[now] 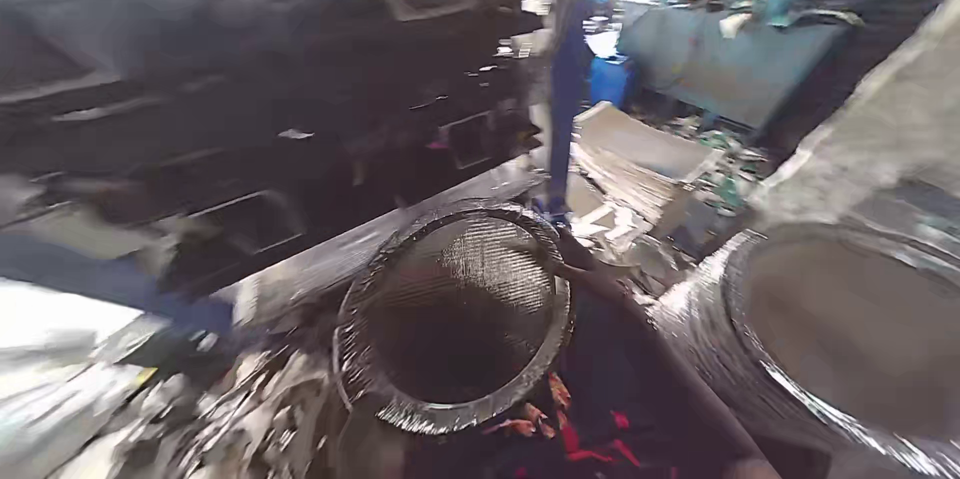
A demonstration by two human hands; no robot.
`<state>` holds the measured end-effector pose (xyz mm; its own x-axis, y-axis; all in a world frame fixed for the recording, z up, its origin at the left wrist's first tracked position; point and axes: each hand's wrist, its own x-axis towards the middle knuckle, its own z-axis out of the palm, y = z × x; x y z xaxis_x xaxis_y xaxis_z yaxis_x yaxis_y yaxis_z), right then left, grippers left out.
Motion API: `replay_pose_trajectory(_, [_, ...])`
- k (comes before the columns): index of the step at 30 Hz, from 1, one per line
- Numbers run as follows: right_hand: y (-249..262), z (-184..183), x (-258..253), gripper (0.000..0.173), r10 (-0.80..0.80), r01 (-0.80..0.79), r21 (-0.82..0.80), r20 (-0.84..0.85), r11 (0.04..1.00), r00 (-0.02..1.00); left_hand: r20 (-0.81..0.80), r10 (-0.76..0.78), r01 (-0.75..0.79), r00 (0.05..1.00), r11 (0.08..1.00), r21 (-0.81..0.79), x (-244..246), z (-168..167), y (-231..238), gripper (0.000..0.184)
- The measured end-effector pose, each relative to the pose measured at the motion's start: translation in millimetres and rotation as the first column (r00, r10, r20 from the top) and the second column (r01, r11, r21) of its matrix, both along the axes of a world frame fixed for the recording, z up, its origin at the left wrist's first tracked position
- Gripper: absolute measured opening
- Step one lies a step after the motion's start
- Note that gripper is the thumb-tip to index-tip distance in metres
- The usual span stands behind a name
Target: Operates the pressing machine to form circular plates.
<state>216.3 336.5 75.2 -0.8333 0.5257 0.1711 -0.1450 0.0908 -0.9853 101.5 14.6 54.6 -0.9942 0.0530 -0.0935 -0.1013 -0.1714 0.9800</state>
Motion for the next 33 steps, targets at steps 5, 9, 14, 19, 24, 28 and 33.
replay_pose_trajectory(5, [28, 52, 133, 0.033, -0.624, 0.671, 0.178, -0.257, 0.720, 0.737, -0.361, -0.410, 0.404, 0.838, 0.910, -0.095, -3, 56, 46, 0.068])
replay_pose_trajectory(9, [16, 76, 284, 0.054, -0.966, 0.938, 0.265, -0.068, 0.223, 0.249, -0.213, -0.509, 0.486, 0.834, 0.861, -0.150, -17, 63, 76, 0.072])
replay_pose_trajectory(14, [61, 17, 415, 0.040, -0.866, 0.748, 0.660, 0.412, 0.070, -0.283, -0.193, -0.650, 0.660, 0.735, 0.751, -0.019, -30, 2, 80, 0.050])
replay_pose_trajectory(19, [58, -7, 387, 0.069, -0.680, 0.717, 0.617, 0.679, 0.325, -0.276, -0.061, -0.733, 0.731, 0.677, 0.680, -0.062, -17, 8, 79, 0.035])
replay_pose_trajectory(24, [46, 18, 300, 0.069, -0.942, 0.585, 0.811, 0.211, 0.018, -0.263, 0.116, -0.593, 0.604, 0.797, 0.784, -0.140, -34, -1, 51, 0.043])
replay_pose_trajectory(28, [42, 37, 207, 0.053, -0.924, 0.498, 0.795, 0.200, 0.347, 0.326, 0.111, -0.427, 0.437, 0.897, 0.895, -0.087, -34, -2, 26, 0.041])
replay_pose_trajectory(33, [42, -8, 90, 0.037, -0.454, -0.037, 0.768, 0.417, 0.640, 0.788, 0.138, -0.227, 0.240, 0.964, 0.967, -0.084, -31, 2, 3, 0.055])
